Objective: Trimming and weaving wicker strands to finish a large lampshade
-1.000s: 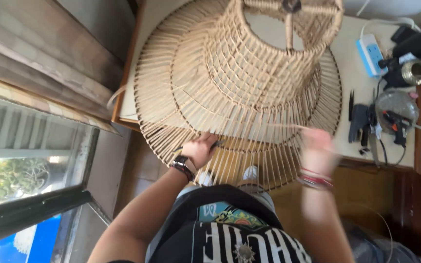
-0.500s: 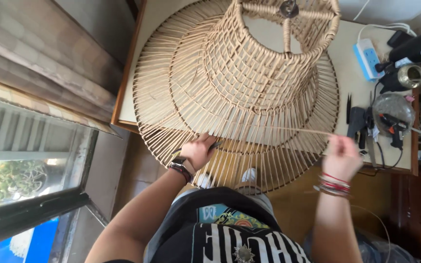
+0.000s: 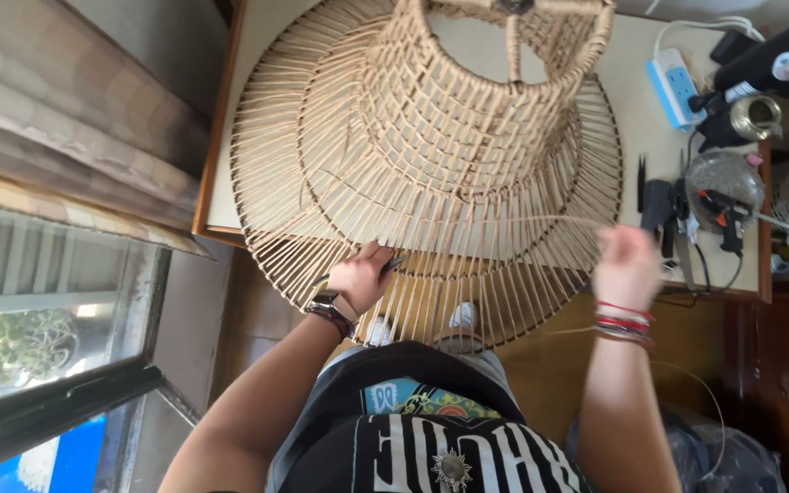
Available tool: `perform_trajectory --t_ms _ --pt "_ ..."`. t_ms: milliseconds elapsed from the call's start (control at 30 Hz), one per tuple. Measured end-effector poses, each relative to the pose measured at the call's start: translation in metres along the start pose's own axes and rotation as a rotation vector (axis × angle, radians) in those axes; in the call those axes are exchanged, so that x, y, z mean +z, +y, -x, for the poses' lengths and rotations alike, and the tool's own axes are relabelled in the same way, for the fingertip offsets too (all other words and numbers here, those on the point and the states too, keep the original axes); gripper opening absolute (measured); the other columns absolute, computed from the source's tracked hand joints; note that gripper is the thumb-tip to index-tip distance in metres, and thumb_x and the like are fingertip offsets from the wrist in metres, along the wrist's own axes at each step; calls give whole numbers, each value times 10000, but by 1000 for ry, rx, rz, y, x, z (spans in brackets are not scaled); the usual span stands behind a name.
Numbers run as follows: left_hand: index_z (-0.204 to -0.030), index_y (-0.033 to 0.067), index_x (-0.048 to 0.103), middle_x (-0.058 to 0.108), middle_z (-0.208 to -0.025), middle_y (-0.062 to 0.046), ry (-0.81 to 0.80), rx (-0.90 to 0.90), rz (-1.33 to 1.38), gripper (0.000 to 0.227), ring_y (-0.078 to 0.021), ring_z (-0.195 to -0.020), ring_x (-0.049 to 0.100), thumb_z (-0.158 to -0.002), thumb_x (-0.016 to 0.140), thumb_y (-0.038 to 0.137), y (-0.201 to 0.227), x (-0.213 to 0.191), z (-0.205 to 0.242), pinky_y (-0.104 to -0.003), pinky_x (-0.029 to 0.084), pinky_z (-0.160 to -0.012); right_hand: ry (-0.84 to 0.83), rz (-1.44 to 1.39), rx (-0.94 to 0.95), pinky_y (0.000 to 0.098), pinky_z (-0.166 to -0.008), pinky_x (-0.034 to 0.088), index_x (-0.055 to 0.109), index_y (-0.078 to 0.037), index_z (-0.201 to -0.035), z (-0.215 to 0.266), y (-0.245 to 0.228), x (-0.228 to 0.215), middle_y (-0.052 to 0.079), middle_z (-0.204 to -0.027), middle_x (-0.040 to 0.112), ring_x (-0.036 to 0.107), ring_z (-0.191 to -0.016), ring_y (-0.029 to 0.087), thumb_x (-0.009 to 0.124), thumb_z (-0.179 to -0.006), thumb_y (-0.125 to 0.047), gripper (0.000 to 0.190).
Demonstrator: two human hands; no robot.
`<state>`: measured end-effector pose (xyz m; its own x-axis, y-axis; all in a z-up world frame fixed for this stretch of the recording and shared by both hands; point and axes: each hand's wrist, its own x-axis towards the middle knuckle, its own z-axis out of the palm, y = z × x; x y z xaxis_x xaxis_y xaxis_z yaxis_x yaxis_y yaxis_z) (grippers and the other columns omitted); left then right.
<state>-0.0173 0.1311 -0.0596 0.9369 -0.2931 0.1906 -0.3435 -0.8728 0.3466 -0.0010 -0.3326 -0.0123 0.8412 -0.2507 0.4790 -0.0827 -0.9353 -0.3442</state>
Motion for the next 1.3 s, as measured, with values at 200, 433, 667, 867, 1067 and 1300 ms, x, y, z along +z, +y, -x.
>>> perform_trajectory --t_ms 200,433,667,867,1067,1300 --pt "-928 260 586 519 -871 63 22 37 -6 251 -184 -657 712 -765 716 400 -1 0 2 -303 597 -597 -239 -319 -111 318 -727 566 797 -243 -939 12 -162 23 -30 -769 744 735 -760 222 829 -918 -351 115" --pt "-986 246 585 531 -908 45 -10 47 33 298 -192 -713 731 -748 722 362 -5 5 7 -295 602 -611 -45 -61 -42 317 -762 572 813 -186 -1019 0 -57 -13 36 -841 740 732 -835 256 929 -979 -275 151" --pt "-1003 264 593 541 -927 57 -2 40 -23 296 -173 -693 729 -766 711 396 -3 11 9 -284 604 -601 -209 -305 -67 315 -720 557 797 -204 -964 7 -86 -8 12 -792 718 716 -783 237 916 -886 -228 144" --pt "-1000 198 598 565 -942 11 -81 -8 84 173 -212 -647 692 -867 648 297 0 7 5 -343 585 -511 -367 -361 11 381 -740 557 764 -37 -1071 0 -104 -23 130 -909 740 694 -814 285 840 -934 -151 194" --pt "-1070 259 598 564 -997 40 -12 29 -9 333 -221 -724 750 -779 709 377 -1 10 8 -326 622 -592 -369 -413 -15 345 -680 520 740 -109 -928 15 -66 14 70 -766 701 670 -718 237 889 -922 -215 183" --pt "-1116 242 644 632 -1057 -4 -101 -68 189 325 -333 -775 757 -818 693 361 -5 7 5 -416 623 -658 -479 -603 52 339 -803 547 715 -87 -1111 7 -91 4 99 -978 738 685 -879 210 825 -959 -119 191"
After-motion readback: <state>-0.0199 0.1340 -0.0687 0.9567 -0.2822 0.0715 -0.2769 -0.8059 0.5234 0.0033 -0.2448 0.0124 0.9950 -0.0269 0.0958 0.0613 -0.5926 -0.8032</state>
